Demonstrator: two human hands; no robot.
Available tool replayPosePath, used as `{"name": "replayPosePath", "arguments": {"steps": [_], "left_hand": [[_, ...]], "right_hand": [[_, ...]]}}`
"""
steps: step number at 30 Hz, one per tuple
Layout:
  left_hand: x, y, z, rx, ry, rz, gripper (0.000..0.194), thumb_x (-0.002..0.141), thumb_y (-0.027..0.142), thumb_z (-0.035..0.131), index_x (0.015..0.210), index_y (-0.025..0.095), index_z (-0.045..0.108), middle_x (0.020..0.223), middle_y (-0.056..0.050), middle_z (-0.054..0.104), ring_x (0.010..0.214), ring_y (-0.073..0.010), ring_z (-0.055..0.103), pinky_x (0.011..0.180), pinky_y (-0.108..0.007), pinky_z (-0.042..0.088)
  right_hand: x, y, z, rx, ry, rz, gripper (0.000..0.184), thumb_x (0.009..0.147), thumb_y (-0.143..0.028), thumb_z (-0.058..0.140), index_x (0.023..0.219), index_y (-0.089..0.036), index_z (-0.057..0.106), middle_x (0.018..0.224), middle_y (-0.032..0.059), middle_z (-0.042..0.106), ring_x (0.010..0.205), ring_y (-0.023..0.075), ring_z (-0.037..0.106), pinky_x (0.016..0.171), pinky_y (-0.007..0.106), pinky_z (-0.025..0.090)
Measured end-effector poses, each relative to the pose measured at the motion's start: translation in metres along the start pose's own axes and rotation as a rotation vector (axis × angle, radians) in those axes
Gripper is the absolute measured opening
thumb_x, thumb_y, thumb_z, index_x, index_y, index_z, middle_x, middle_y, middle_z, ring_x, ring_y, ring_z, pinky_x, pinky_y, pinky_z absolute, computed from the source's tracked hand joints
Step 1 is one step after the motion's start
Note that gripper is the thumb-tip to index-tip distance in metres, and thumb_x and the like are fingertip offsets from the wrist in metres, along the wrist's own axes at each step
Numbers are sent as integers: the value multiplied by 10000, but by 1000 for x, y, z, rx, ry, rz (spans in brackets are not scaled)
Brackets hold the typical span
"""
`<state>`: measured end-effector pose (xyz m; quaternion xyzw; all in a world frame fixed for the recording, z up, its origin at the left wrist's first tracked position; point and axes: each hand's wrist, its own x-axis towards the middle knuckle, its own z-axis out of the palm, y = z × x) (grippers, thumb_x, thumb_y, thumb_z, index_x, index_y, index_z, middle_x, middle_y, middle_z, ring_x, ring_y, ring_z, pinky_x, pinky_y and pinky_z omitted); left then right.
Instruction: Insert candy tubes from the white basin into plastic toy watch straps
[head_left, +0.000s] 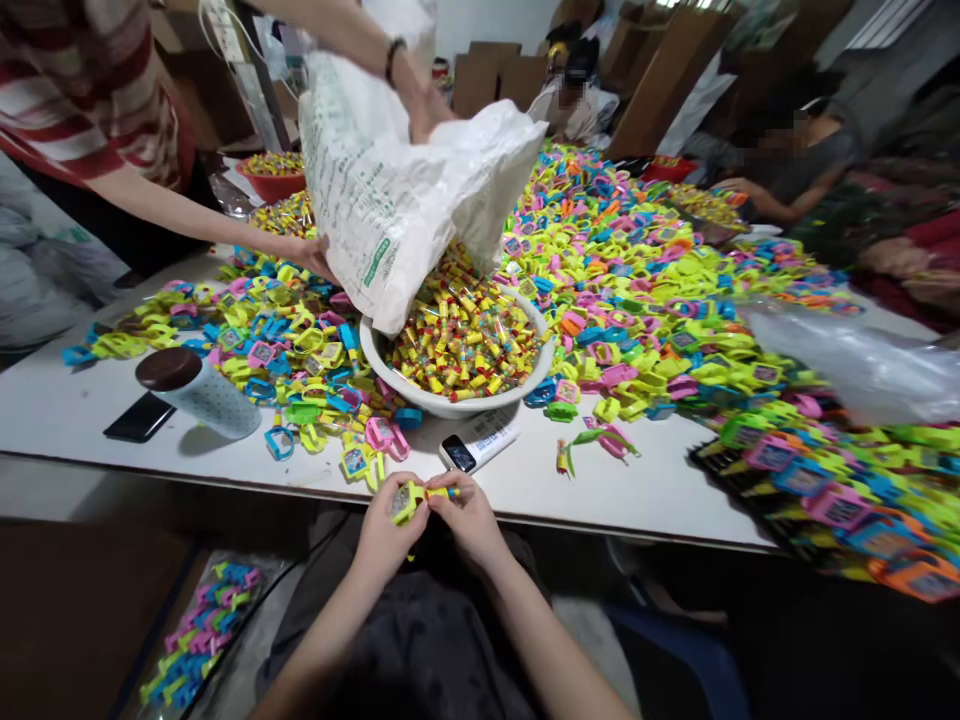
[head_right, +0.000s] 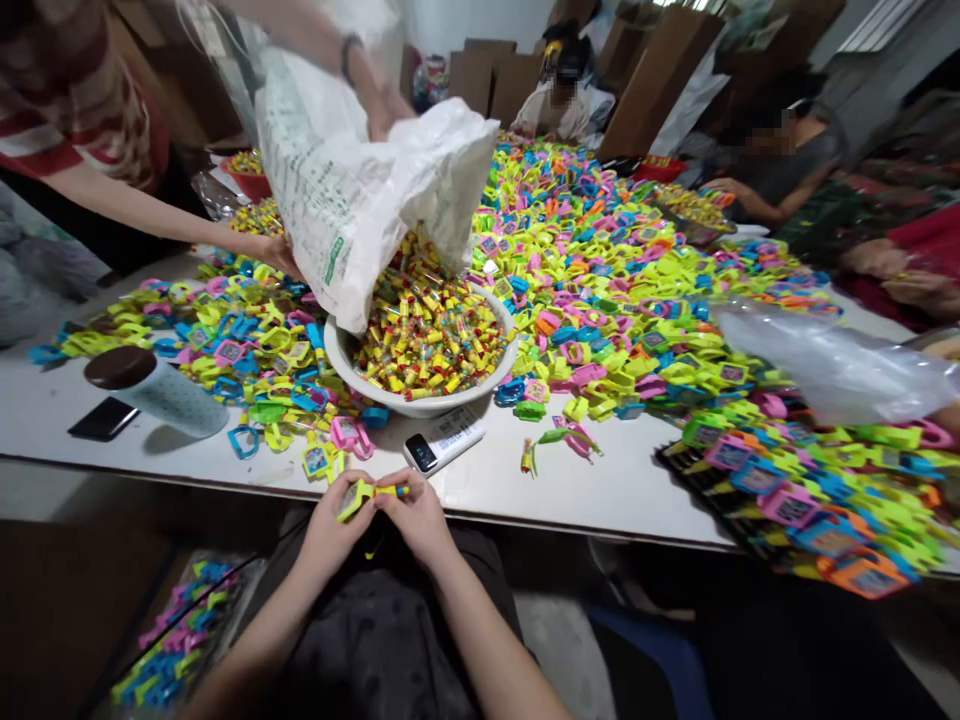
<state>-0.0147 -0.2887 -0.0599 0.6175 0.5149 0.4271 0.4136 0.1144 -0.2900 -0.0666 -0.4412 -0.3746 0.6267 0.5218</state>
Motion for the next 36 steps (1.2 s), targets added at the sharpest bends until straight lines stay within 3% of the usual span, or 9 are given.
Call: {"name": "replayPosePath", "arguments": {"steps": [3,6,10,12,16,21,25,29,36], "left_hand": [[1,-8,-3,101,-21,89,167,760,243,546,905,164,525,896,-34,563,882,-139,543,812,-249,426],[1,-18,-12,235,92,212,183,779,257,550,938,170,528,926,-45,556,902,-149,541,798,-258,431],[7,-35,-37,424,356,343,205,788,290,559,948,166,533,907,-50,537,877,-158,519,788,-278,418],[12,-42,-51,494,490,378,235,784,325,562,944,156,532,884,-54,521,849,-165,503,772,-289,411],[23,-52,-68,584,668,383,330,778,389,552,980,133,507,888,-73,499,860,-192,482,782,-325,401],[40,-69,-63,672,758,466,395,789,415,518,1051,124,467,930,-98,486,903,-221,462,796,-363,398],[52,-79,-47,728,747,544,390,804,405,492,1074,125,461,954,-111,478,920,-227,449,793,-369,403],[61,-81,-35,667,713,480,359,816,348,500,1093,123,464,985,-116,471,963,-222,454,840,-373,416],[73,-98,-33,605,631,354,390,821,396,499,1101,124,508,1066,-134,450,1061,-240,448,935,-403,394]], "right_hand": [[-1,-4,-4,-8,-82,17,373,613,-380,735,897,-207,566,879,23,614,800,151,583,750,286,461],[-1,-14,-24,-167,-83,-36,442,636,-397,711,999,-212,539,960,49,612,874,180,588,805,330,467],[3,-26,-88,-744,369,-295,304,771,-418,539,947,-174,579,961,97,607,939,217,553,879,409,430],[5,-25,-127,-1007,572,-426,328,764,-431,494,895,-150,602,992,131,599,1009,262,522,916,463,395],[7,-7,-176,-1415,792,-258,456,731,-420,443,1052,-141,608,1182,163,527,1095,349,462,854,533,395],[10,10,-184,-1541,735,-255,414,815,-372,318,1060,-225,618,1180,62,563,1066,263,508,825,430,428],[12,10,-183,-1541,750,-296,389,800,-375,352,1008,-226,646,1116,73,603,1038,268,527,787,404,434],[10,9,-186,-1466,745,-316,370,796,-368,377,982,-211,655,1089,78,621,992,268,551,782,397,428],[6,15,-188,-1340,725,-408,421,828,-416,369,1021,-148,631,959,121,658,883,255,579,754,369,417]]}}
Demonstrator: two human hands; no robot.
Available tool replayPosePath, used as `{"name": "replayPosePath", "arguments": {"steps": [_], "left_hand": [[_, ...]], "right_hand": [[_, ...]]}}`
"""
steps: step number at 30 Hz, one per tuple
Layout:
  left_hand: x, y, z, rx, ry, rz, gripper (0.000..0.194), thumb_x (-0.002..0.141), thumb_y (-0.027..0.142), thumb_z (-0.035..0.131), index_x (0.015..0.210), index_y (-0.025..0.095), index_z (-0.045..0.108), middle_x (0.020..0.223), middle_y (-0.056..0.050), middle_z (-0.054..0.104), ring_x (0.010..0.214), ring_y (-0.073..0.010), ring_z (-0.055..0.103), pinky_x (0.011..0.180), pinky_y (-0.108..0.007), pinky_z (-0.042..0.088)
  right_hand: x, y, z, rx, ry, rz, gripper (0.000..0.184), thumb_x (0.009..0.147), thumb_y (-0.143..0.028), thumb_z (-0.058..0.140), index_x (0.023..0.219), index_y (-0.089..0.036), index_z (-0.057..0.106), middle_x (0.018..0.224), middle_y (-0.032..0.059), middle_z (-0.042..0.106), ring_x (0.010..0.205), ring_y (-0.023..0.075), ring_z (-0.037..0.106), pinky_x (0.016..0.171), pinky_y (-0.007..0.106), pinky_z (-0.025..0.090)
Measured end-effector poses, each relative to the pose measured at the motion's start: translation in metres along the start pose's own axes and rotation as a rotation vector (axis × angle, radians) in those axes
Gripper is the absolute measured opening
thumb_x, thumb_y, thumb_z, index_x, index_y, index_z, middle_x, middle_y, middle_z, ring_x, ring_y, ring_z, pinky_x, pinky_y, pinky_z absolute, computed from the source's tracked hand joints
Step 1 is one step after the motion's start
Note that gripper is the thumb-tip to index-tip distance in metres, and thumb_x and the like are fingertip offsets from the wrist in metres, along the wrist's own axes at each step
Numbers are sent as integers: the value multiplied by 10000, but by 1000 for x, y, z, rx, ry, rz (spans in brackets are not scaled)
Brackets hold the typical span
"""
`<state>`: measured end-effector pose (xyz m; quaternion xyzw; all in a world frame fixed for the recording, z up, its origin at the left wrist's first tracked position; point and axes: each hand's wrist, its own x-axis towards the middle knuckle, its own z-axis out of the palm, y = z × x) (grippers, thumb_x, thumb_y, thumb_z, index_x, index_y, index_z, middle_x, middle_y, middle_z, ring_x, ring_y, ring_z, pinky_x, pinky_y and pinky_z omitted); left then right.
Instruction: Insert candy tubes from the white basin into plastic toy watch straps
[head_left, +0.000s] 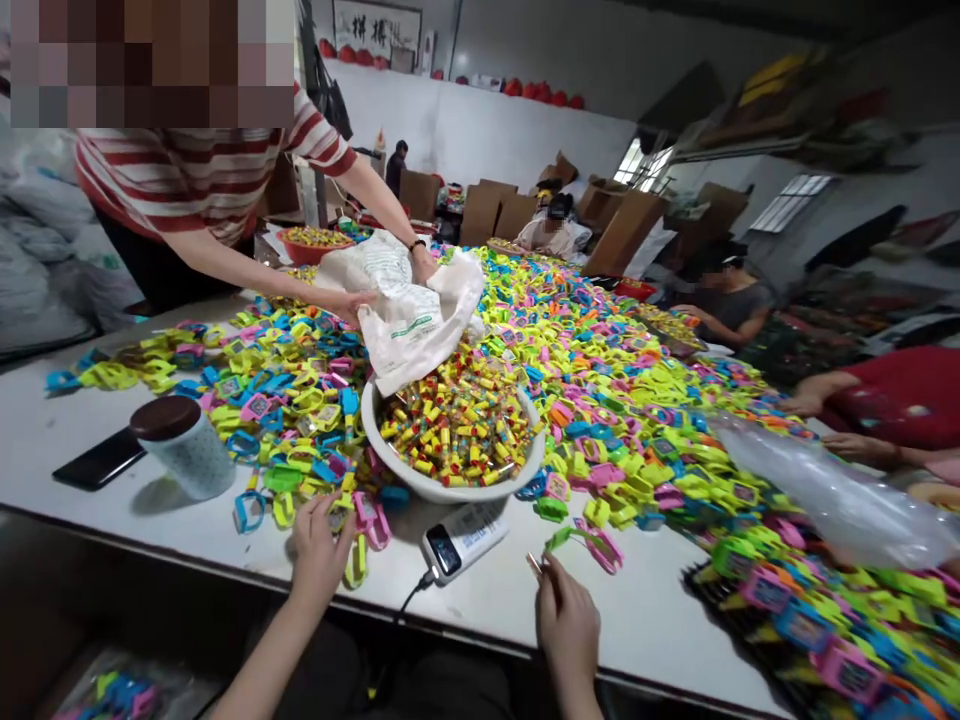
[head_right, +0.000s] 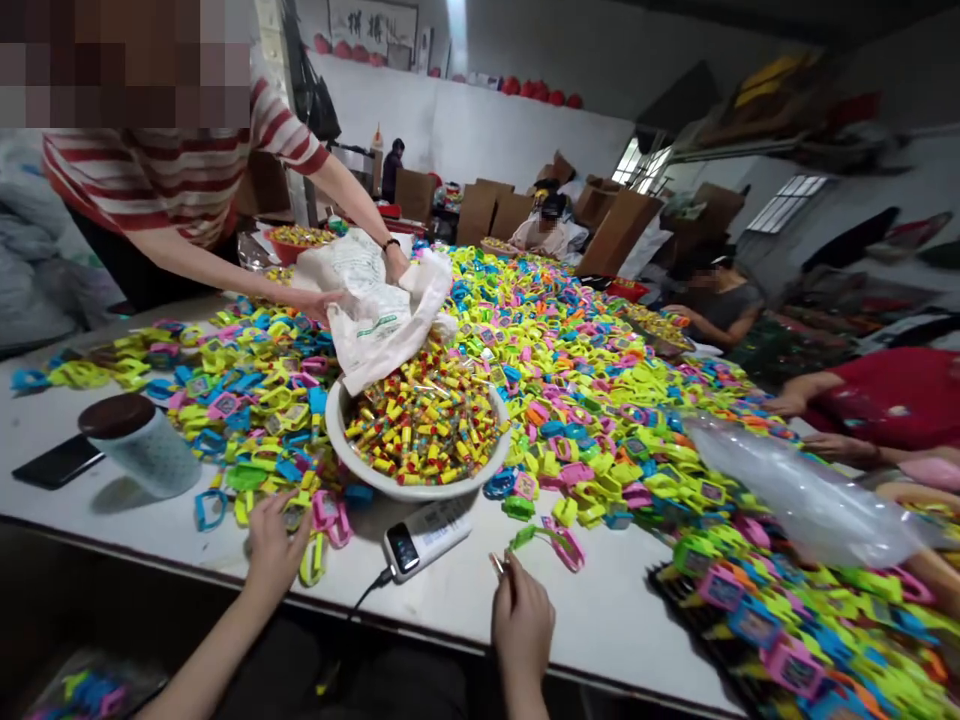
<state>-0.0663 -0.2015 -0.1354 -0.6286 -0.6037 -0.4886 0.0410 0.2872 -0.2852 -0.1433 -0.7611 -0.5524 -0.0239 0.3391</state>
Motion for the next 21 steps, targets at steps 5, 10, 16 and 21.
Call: {"name": "replayPosePath", "arguments": {"steps": [5,10,16,21], "left_hand": [[1,2,-2,-17,-45,-87,396,810,382,512,1102,115,523,1065,-136,445,1094,-247,426,979,-402,358],[6,8,-11,-83,-57,-155,398,805,375,514,1110,120,507,1058,-125,438,1083,-229,430,985,-382,356],[6,7,-16,-163,-54,-210,372,796,350,521,1096,130,503,1047,-109,445,1095,-214,419,994,-357,348],[4,4,-14,-173,-37,-203,397,789,345,528,1115,120,496,1054,-112,432,1097,-212,413,993,-357,349]], "right_hand": [[7,-16,-5,-112,-72,110,578,796,-485,400,1223,-105,483,872,134,633,825,282,549,741,414,405],[13,-37,-9,90,-140,249,711,703,-449,540,1294,-88,381,796,80,580,745,234,536,748,399,430],[23,-69,-17,697,-38,463,744,662,-440,639,1275,-183,304,818,-7,497,633,96,507,630,245,468],[41,-102,-33,759,186,336,478,692,-410,641,1058,-156,468,910,40,511,818,122,519,741,258,449]]}}
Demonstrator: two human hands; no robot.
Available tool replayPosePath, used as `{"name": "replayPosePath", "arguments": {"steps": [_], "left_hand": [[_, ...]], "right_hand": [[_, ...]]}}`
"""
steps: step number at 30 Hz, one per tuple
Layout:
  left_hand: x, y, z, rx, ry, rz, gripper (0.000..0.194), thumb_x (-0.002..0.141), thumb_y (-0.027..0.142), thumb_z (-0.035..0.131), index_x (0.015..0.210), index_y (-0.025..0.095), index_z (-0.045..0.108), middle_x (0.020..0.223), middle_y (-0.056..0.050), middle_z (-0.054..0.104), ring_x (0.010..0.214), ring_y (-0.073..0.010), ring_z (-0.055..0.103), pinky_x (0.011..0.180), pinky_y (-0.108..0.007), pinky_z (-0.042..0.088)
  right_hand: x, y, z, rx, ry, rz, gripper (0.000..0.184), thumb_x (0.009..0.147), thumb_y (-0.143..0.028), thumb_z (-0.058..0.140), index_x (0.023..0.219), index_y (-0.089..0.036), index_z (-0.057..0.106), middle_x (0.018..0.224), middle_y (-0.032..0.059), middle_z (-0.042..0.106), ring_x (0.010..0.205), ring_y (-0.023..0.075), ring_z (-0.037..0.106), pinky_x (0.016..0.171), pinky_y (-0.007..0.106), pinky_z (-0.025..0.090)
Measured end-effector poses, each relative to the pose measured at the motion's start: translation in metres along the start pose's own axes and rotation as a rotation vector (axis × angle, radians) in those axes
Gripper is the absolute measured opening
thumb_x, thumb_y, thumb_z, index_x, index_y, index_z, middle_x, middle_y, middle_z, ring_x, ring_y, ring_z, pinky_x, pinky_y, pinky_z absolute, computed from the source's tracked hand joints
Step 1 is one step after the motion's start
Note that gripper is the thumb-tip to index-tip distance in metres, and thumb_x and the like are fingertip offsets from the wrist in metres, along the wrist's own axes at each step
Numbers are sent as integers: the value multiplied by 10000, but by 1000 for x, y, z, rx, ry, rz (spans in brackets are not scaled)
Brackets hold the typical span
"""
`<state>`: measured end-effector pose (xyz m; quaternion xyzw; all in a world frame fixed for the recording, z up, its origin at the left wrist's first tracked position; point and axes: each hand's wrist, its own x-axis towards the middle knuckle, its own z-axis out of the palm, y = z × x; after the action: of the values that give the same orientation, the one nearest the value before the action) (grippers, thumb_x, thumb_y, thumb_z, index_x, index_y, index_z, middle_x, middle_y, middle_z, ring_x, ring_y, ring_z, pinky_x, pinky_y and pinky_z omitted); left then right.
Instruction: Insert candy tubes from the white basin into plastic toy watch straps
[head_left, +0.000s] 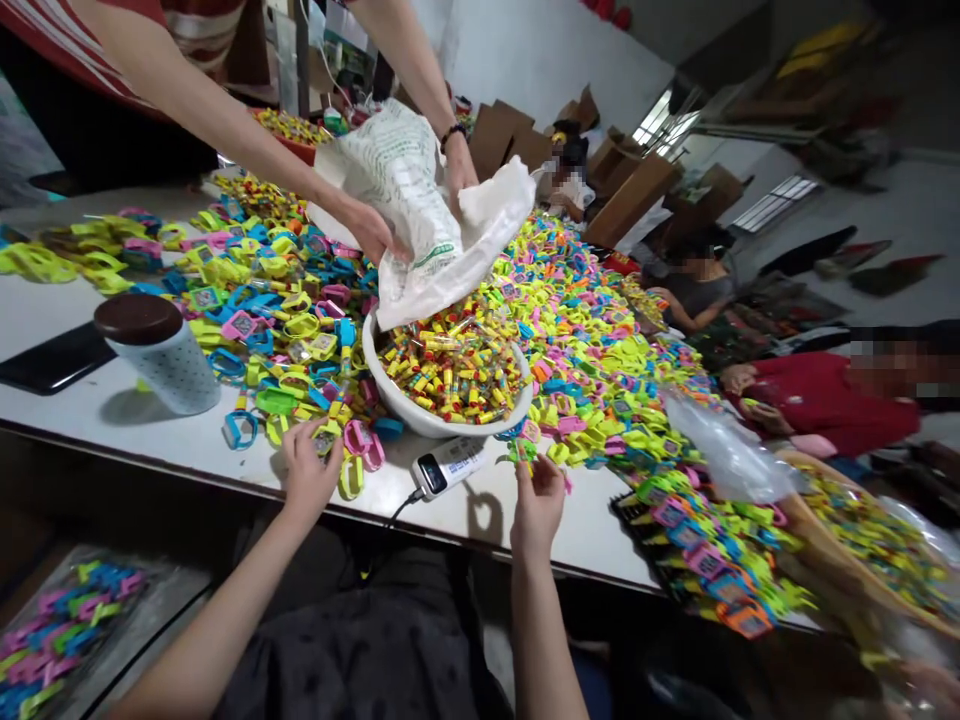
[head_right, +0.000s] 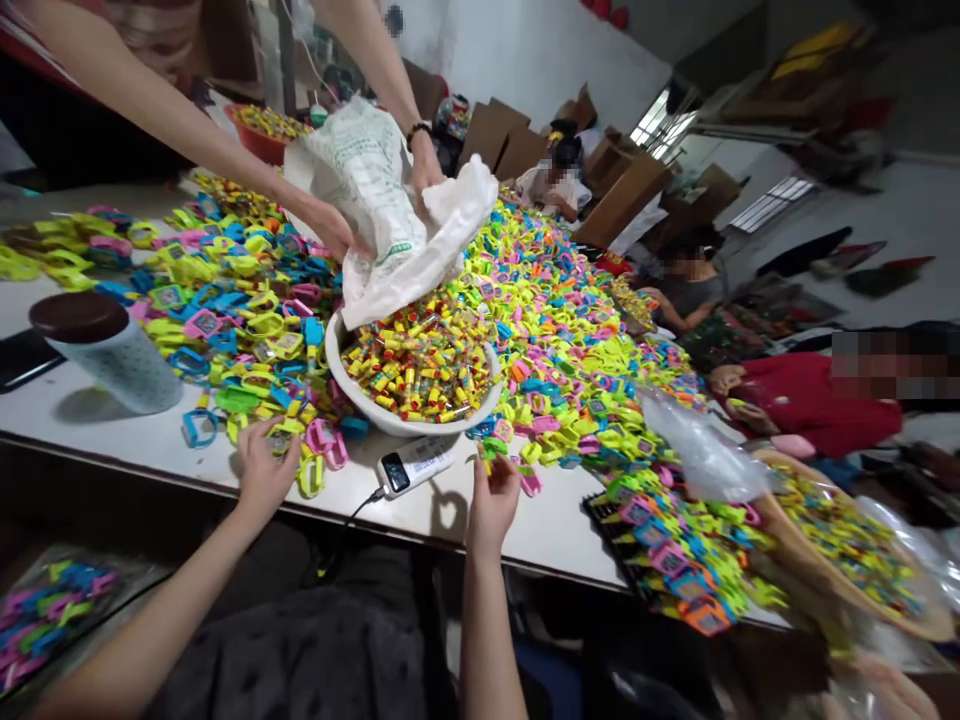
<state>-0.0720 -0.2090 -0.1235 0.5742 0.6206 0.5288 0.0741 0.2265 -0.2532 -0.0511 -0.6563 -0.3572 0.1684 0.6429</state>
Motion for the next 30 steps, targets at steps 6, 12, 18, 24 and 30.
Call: {"name": "replayPosePath", "arguments": {"steps": [6,12,18,24,30], "left_hand": [[1,2,-2,-3,-3,-12,390,786,345,527,1106,123,508,1036,-107,429,1077,-205,427,984,-351,363],[2,4,-3,5,8,-20,393,791,353,517,1103,115,502,1036,-111,436,1073,-210,422,983,-360,361],[1,4,-2,0,11,-7,379,784,346,525,1091,125,507,1032,-107,446,1053,-202,437,977,-353,368],[1,4,-2,25,7,34,365,778,342,534,1069,122,524,1021,-107,464,1040,-205,445,966,-346,377],[2,4,-3,37,19,8,370,785,348,520,1078,122,517,1024,-106,463,1048,-209,445,970,-353,373]], "right_hand": [[5,-64,55,-224,-192,-439,216,753,-360,609,822,-159,577,836,38,580,801,143,519,771,293,409],[28,-91,94,-466,-311,-733,179,812,-350,551,847,-215,662,908,29,623,899,169,508,837,328,337],[64,-63,59,-659,-123,-677,180,751,-376,599,793,-224,684,796,32,593,831,187,482,811,343,304],[68,-60,62,-766,-189,-708,154,755,-340,601,823,-234,689,815,33,597,849,197,464,766,325,271],[73,-63,70,-728,-182,-733,154,773,-331,579,771,-232,697,764,37,591,809,190,457,755,328,273]]}}
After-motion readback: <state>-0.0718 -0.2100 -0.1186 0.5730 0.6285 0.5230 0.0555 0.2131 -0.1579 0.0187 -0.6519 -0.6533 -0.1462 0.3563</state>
